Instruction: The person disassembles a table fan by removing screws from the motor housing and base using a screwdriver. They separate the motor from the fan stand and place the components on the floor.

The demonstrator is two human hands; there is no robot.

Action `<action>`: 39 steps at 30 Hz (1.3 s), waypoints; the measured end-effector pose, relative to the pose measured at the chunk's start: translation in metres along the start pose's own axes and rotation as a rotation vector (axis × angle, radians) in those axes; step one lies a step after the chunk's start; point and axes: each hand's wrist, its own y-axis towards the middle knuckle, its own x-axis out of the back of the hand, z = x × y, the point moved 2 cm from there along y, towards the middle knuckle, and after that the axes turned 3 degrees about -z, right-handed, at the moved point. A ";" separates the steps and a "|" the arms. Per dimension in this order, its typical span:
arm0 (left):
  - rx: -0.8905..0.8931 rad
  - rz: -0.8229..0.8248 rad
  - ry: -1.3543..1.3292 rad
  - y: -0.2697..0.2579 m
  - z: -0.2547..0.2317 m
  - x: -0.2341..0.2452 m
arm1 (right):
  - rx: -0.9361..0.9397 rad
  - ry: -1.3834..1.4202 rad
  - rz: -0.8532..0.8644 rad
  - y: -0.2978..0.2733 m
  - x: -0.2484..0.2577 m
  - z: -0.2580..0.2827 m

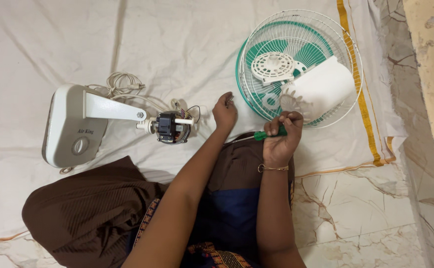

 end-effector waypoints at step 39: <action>-0.598 0.323 0.169 0.001 -0.084 0.262 | 0.150 -0.318 0.535 -0.010 -0.175 -0.051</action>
